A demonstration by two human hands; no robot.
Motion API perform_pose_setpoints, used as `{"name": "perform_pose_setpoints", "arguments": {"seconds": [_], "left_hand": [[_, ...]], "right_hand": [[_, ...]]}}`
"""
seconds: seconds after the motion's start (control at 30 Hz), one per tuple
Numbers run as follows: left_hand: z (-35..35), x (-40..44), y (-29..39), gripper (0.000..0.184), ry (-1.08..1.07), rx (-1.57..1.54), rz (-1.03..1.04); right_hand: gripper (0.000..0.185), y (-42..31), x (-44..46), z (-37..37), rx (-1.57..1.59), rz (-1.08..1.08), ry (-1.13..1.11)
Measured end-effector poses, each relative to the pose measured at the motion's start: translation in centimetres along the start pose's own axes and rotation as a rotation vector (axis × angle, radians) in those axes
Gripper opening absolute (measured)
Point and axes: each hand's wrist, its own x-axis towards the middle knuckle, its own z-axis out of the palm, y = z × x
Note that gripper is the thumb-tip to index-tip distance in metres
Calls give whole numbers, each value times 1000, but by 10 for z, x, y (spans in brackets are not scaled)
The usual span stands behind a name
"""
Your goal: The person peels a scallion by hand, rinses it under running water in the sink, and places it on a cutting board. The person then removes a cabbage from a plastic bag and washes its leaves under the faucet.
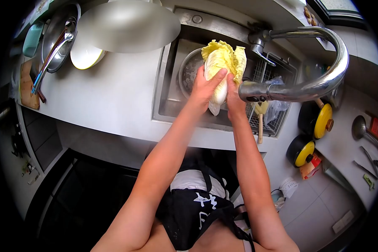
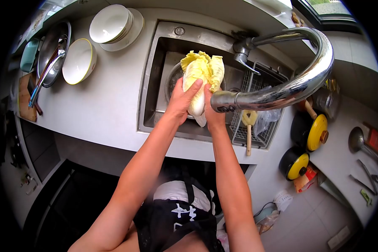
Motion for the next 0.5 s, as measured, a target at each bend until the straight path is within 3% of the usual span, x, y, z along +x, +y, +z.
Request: {"name": "perform_pose_setpoints", "arguments": {"seconds": [0.07, 0.17, 0.23, 0.3, 0.33, 0.47, 0.5], "left_hand": [[1, 1, -3, 68, -6, -83, -42], [-3, 4, -6, 63, -51, -271, -129], [-4, 5, -8, 65, -171, -515, -150], [-7, 5, -7, 62, -223, -569, -181], [-8, 5, -6, 59, -278, -619, -207], [-8, 3, 9, 53, -222, -321, -182], [-4, 3, 8, 53, -40, -105, -90]], "right_hand": [[39, 7, 1, 4, 127, -6, 148], [52, -4, -4, 0, 219, 0, 123], [51, -13, -4, 0, 104, 29, 113], [48, -28, -3, 0, 296, 257, 123], [48, -22, 2, -3, 296, 254, 124], [42, 5, 11, -12, 296, 70, 130], [40, 8, 10, -13, 257, -29, 180]]}}
